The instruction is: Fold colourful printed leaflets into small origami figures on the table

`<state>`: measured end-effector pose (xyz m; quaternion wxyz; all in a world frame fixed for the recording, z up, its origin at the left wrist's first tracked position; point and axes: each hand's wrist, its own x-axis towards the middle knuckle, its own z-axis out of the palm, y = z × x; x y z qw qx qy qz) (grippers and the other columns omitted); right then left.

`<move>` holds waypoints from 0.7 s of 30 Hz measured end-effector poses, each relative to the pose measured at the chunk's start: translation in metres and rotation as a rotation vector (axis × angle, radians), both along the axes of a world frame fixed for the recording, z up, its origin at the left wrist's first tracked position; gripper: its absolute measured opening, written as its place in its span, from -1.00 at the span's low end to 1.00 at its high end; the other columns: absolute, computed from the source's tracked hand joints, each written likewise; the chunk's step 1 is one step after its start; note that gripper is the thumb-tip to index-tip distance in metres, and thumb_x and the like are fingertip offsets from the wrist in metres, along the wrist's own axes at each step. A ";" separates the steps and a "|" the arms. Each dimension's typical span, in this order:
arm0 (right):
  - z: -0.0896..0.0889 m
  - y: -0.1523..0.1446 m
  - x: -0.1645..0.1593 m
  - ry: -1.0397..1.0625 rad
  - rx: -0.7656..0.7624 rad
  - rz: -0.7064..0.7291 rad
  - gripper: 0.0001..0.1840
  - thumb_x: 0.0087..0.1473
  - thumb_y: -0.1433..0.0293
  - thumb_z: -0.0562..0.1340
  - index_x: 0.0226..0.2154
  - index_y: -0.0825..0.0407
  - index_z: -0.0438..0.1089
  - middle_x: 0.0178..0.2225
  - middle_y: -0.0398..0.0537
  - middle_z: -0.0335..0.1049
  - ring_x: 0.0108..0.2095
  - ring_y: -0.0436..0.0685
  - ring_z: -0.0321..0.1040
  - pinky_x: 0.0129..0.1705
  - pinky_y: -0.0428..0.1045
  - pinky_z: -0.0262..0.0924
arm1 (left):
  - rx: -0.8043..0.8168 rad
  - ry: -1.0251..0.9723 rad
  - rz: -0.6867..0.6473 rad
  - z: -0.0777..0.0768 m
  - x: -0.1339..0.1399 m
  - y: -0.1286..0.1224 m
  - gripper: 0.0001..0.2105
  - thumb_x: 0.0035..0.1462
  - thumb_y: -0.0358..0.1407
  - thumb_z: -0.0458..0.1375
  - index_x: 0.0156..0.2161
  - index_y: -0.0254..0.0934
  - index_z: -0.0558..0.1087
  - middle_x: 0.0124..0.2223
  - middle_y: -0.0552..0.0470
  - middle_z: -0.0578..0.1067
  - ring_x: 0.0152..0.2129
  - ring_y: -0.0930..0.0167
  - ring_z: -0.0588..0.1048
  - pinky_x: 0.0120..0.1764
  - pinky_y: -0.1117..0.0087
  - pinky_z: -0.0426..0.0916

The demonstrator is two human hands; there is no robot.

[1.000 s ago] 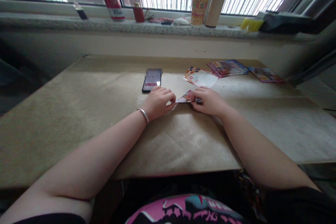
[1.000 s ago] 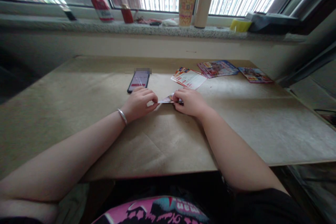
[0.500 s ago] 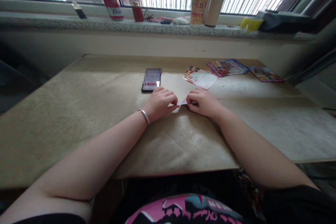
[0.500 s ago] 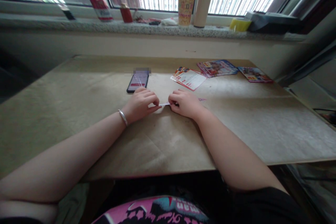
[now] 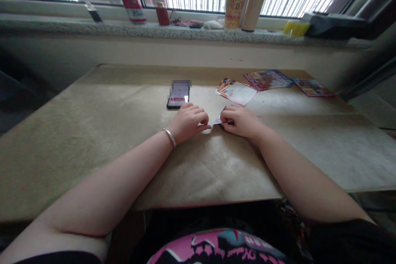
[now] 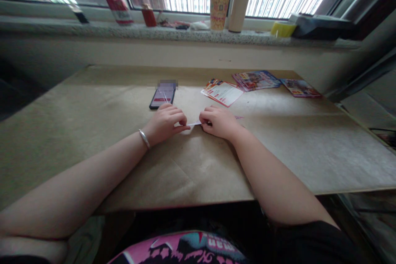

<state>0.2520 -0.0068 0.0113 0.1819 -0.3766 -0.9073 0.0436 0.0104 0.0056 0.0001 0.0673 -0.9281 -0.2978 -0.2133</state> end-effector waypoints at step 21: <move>-0.007 0.005 0.002 0.058 -0.014 0.079 -0.92 0.08 0.40 0.28 -0.40 -0.01 0.53 -0.37 -0.06 0.51 -0.31 0.10 0.36 -0.21 0.00 0.13 | -0.108 0.016 0.072 -0.005 -0.005 0.002 -0.64 0.23 -0.18 0.10 0.07 -0.28 0.42 0.08 -0.11 0.48 0.02 0.21 0.42 0.06 0.16 0.26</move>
